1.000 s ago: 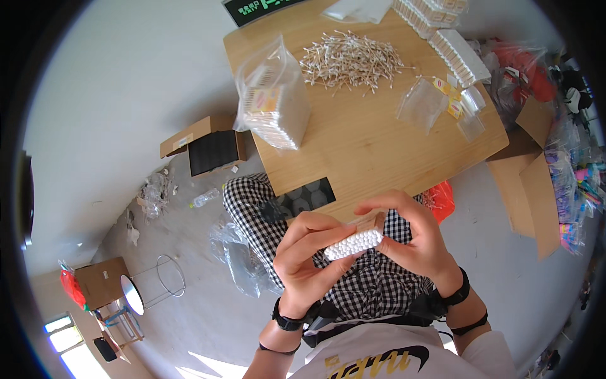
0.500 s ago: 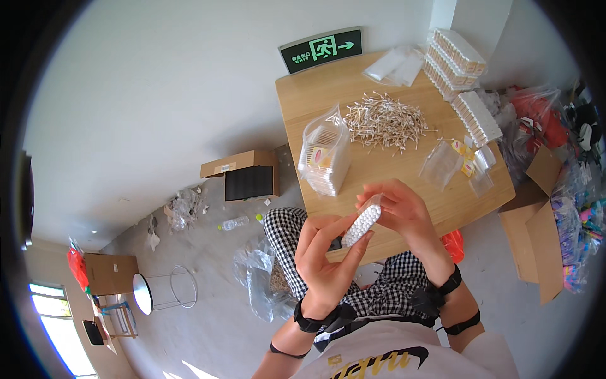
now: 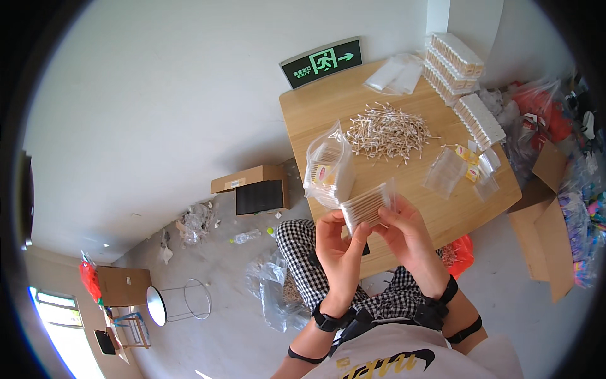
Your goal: Organizing cotton swabs and placing them into small plastic bags with labels.
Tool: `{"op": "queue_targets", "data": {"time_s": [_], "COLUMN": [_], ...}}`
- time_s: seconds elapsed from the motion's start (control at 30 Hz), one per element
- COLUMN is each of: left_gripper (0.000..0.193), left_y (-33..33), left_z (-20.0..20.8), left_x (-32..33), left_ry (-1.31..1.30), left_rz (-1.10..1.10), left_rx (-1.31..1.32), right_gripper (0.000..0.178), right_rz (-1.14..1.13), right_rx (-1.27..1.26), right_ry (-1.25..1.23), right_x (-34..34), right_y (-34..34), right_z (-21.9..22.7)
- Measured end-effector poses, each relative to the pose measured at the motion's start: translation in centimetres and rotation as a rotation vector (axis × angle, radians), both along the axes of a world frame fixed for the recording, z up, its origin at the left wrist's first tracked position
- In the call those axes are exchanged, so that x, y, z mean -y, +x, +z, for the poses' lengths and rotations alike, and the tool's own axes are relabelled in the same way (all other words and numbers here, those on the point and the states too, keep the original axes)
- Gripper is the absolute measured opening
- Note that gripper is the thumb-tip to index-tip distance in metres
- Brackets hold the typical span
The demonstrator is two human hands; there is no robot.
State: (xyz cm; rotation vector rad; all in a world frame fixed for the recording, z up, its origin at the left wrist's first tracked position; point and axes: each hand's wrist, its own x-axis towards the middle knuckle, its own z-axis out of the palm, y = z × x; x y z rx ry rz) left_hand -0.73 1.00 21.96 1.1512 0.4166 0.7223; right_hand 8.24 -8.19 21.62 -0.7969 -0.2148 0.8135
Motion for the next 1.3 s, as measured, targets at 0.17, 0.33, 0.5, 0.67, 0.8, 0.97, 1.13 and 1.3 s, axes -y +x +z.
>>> {"op": "queue_targets", "data": {"time_s": [0.17, 0.33, 0.5, 0.67, 0.8, 0.97, 1.13, 1.3], "left_gripper": [0.020, 0.027, 0.027, 0.021, 0.023, 0.022, 0.023, 0.023], "left_y": [2.8, 6.2, 9.2, 9.9, 10.0, 10.4, 9.9, 9.6], "left_z": [1.7, 1.9, 1.2, 0.1, -0.2, -0.8, -1.1, -0.6], "left_x": [-6.2, -13.3, -15.9, -16.6, -17.3, -17.6, -18.2, -18.0], "left_ry": [0.805, 1.092, 1.109, 0.944, 0.803, 0.698, 0.639, 0.574], "left_rz": [0.225, 0.241, -0.061, 0.006, -0.038, -0.067, -0.077, -0.095], "left_rx": [-0.227, -0.559, -0.780, -0.654, -0.542, -0.495, -0.411, -0.450], "right_gripper": [0.024, 0.026, 0.024, 0.021, 0.028, 0.034, 0.029, 0.029], "right_rz": [-0.272, -0.296, -0.457, -0.407, -0.367, -0.442, -0.455, -0.447], "right_rx": [0.143, 0.308, 0.733, 1.079, 1.144, 1.324, 1.673, 1.954], "right_ry": [-0.162, -0.259, -0.267, -0.372, -0.431, -0.515, -0.532, -0.703], "right_x": [2.6, 1.9, -1.1, -6.1, -9.0, -10.9, -11.5, -11.3], "right_y": [3.8, 4.8, 7.0, 8.4, 9.0, 9.3, 8.6, 8.9], "right_z": [0.4, 2.1, 2.7, 3.4, 1.4, 0.5, 1.3, 1.0]}}
